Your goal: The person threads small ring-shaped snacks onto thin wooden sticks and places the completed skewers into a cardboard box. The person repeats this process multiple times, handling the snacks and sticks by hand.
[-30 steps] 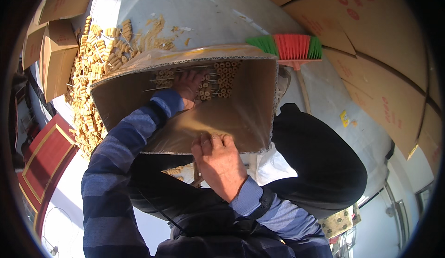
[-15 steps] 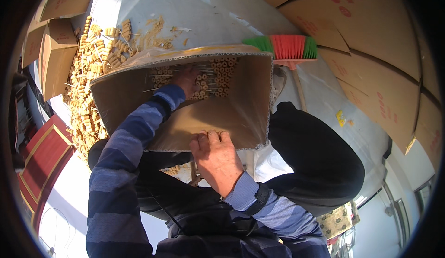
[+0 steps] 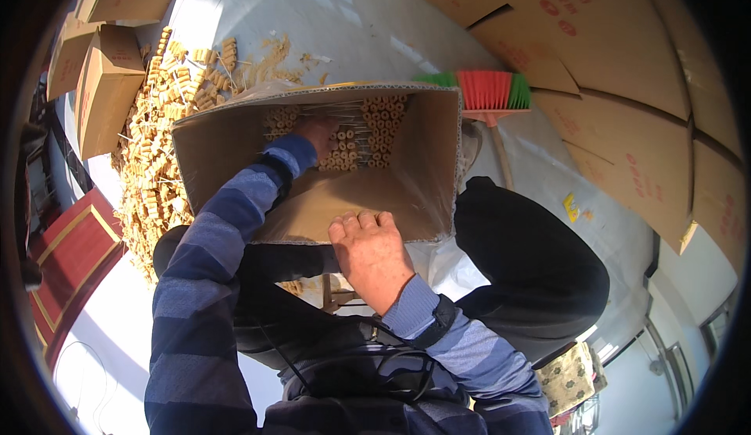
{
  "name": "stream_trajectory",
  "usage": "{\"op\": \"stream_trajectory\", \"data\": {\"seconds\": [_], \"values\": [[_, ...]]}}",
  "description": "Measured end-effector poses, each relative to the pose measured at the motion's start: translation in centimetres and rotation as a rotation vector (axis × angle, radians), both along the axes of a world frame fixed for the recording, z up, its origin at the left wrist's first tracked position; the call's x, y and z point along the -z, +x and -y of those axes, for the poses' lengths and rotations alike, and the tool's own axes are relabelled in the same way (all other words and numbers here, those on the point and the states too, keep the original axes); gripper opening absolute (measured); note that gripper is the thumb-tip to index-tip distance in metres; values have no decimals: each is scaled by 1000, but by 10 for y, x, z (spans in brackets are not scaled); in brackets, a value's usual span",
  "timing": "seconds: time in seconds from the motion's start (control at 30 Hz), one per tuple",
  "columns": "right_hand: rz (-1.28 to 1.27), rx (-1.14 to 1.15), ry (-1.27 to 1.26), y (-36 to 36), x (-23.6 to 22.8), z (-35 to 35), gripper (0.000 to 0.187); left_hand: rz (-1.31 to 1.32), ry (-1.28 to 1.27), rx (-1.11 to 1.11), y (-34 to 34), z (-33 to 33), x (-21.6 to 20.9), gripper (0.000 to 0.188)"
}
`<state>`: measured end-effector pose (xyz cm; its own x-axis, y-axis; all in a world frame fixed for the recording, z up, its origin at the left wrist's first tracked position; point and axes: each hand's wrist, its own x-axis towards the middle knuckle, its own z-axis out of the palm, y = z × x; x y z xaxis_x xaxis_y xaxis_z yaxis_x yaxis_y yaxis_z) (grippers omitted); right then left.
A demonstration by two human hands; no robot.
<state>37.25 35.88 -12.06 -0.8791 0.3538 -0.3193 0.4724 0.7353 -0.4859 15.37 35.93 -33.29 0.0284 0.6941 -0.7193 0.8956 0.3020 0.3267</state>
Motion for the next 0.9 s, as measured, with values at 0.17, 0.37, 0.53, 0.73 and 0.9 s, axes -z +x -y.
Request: {"op": "stream_trajectory", "data": {"seconds": [0.17, 0.37, 0.53, 0.73, 0.9], "values": [[27, -6, 9, 0, 0, 3, 29, 26, 158, 39, 4, 11, 5, 45], [50, -6, 33, -3, 0, 4, 28, 61, 222, 67, 6, 12, 14, 52], [45, -9, 29, -2, -1, 4, 28, 55, 139, 8, 1, 10, 7, 52], [111, -42, -29, -3, -3, 2, 32, -82, 165, 85, 1, 3, -23, 51], [26, -106, 104, -8, -22, -1, 47, 133, 6, -29, -13, -11, -107, 52]]}}
